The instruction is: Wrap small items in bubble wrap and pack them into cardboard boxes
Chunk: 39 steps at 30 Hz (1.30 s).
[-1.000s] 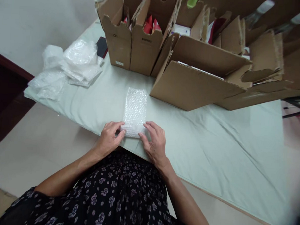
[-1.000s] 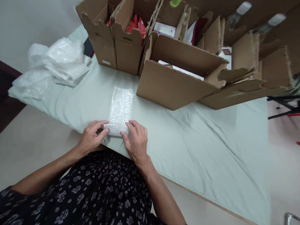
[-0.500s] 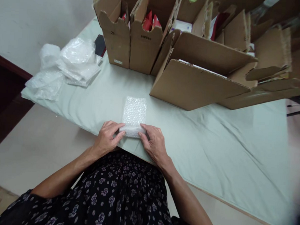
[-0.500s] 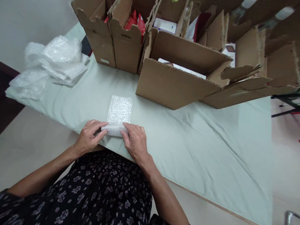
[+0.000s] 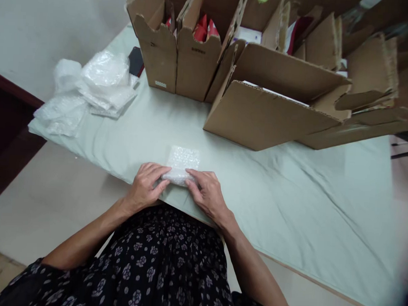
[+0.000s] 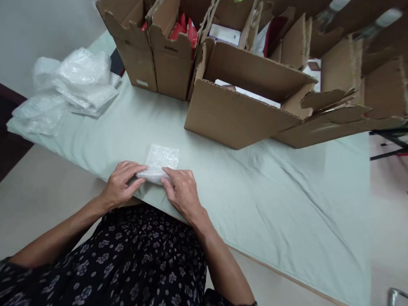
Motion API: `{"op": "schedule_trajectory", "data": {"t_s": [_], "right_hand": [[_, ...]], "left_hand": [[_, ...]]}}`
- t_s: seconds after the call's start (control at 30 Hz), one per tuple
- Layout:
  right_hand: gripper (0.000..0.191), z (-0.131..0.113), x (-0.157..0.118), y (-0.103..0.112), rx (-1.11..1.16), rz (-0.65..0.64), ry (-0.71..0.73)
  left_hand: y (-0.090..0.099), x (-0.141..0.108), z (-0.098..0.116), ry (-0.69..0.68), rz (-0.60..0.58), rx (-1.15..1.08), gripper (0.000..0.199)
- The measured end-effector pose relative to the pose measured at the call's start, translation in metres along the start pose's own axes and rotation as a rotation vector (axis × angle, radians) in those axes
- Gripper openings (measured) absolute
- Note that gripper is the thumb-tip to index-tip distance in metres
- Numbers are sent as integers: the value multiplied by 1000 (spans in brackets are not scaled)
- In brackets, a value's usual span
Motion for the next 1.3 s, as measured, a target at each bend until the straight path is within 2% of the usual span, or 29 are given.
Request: {"op": "schedule_trajectory", "data": {"t_s": [0.07, 0.13, 0.23, 0.3, 0.43, 0.5, 0.57, 0.63, 0.7, 0.8, 0.87, 0.93, 0.97, 1.03, 1.13, 1.23, 1.3], "right_hand": [[36, 1, -2, 6, -59, 53, -31], [41, -2, -2, 7, -147, 76, -3], [43, -9, 1, -4, -222, -16, 88], [39, -9, 4, -11, -226, -57, 99], [33, 3, 7, -7, -68, 20, -58], [32, 6, 6, -2, 90, 82, -168], [32, 4, 2, -1, 282, 105, -258], [32, -3, -2, -5, 481, 69, -310], [31, -10, -7, -8, 583, 30, -334], [36, -8, -14, 3, 497, 67, -323], [56, -2, -17, 14, 472, 72, -303], [80, 2, -18, 21, 558, -16, -284], [85, 2, -18, 24, 608, -85, -274], [73, 0, -19, 31, 656, -208, -247], [36, -2, -20, 45, 579, -266, -238], [31, 2, -26, 55, 471, -285, -277], [27, 8, -30, 61, 425, -300, -309]], "left_hand": [[-6, 5, -7, 80, 2, 6, 25], [-11, 13, -15, 145, 4, 43, 26], [-11, 23, -23, 206, 23, 83, 29], [-5, 22, -27, 276, 50, 31, 32], [4, 1, -34, 566, 106, -325, 43], [-5, -11, -30, 710, 64, -599, 49], [-22, -16, -19, 786, -15, -874, 51], [-36, -14, -8, 799, -59, -1067, 48], [-43, -10, -2, 789, -68, -1134, 42], [-44, -3, 3, 765, -114, -1041, 34], [-42, 1, 10, 716, -216, -909, 31], [-43, 6, 23, 627, -375, -801, 31], [-45, 7, 31, 579, -457, -762, 30], [-50, 10, 44, 506, -579, -704, 24], [-59, 13, 51, 501, -620, -646, 21], [-66, 19, 50, 539, -603, -665, 31], [-69, 25, 52, 509, -649, -651, 29]]}}
Point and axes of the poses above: each hand's wrist, its own x-axis towards the middle knuckle, its own y-axis out of the back of the hand, z = x × y, the point moved 7 cm from there along x, towards the middle knuckle, and after that the axes turned 3 degrees about y, right-handed, at the moved point
